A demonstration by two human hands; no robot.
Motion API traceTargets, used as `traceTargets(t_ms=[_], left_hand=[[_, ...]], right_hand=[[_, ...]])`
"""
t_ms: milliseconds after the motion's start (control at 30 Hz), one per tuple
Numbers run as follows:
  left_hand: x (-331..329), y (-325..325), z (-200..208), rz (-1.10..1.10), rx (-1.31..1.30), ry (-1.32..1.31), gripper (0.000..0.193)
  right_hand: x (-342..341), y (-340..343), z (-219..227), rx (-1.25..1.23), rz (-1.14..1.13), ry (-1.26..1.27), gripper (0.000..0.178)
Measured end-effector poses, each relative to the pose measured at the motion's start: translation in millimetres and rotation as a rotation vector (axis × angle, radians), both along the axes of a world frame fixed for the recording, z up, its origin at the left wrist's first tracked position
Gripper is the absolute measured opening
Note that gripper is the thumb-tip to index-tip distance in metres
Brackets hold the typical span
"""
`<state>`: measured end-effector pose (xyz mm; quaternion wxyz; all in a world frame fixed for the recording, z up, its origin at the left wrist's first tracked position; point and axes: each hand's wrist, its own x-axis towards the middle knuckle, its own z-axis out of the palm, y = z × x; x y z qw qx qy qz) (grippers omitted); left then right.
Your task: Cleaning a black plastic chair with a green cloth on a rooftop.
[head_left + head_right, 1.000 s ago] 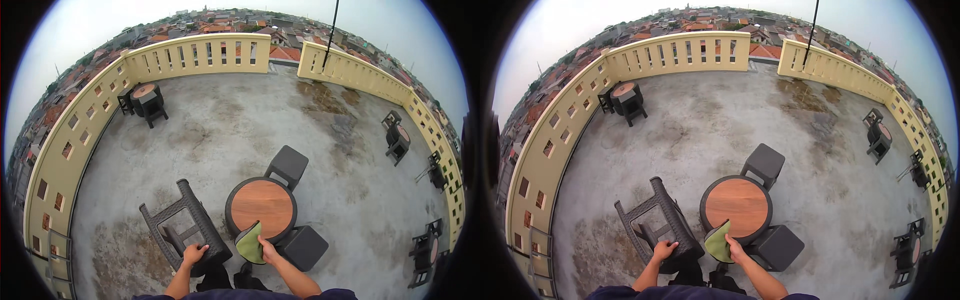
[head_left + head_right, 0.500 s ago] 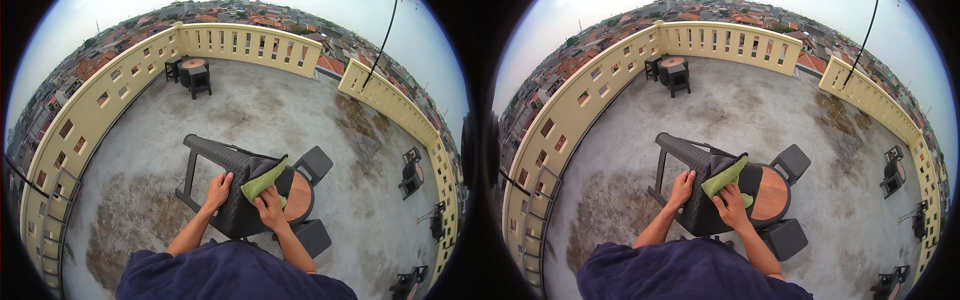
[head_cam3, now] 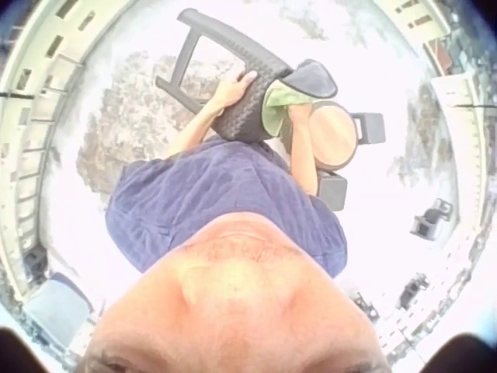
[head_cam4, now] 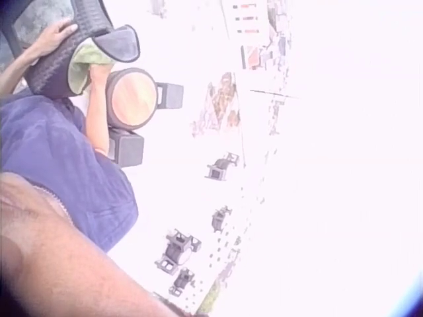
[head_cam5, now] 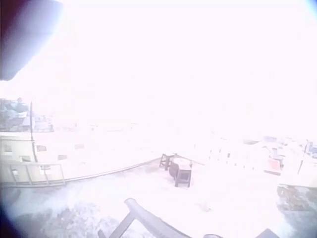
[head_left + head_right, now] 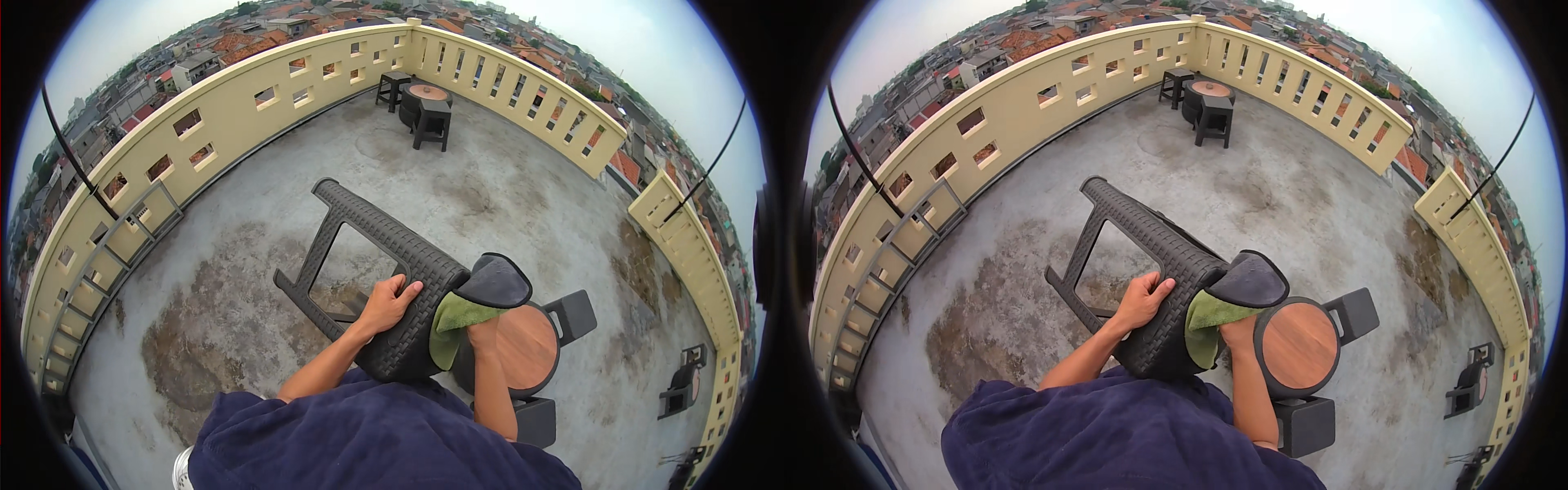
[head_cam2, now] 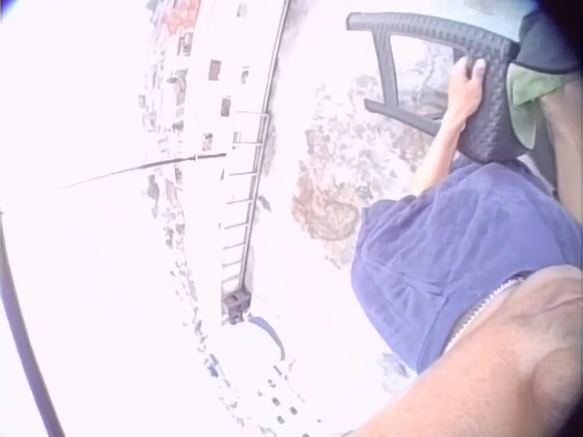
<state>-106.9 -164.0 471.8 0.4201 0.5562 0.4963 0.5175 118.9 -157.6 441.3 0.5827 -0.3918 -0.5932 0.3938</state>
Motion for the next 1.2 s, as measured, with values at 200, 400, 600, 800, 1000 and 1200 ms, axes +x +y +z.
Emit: traceTargets(t_ms=[200,400,600,800,1000,1200], left_hand=[[-69.9,-10.0,1.0,0.154,0.048,0.131,0.050],[-118.9,-12.2,-3.0,0.314,0.048,0.217,0.052],[-148.6,13.8,-5.6,0.455,0.010,0.240,0.052],[-173.9,79.0,-9.8,0.546,-0.026,0.241,0.051],[-184.9,167.3,-7.1,0.523,-0.196,0.213,0.047],[-199.8,242.6,-24.9,0.598,-0.271,0.154,0.048]], right_hand=[[-77.6,53.4,-1.1,0.103,0.231,-0.022,0.070],[-167.6,83.7,28.3,0.154,0.371,0.176,0.067],[-217.2,126.6,48.3,0.479,0.358,-0.013,0.030],[-234.9,210.5,32.3,0.468,0.562,-0.001,0.027],[-228.4,288.2,93.8,0.996,0.701,-0.354,0.044],[-271.6,353.4,108.9,0.909,0.234,0.108,0.076]])
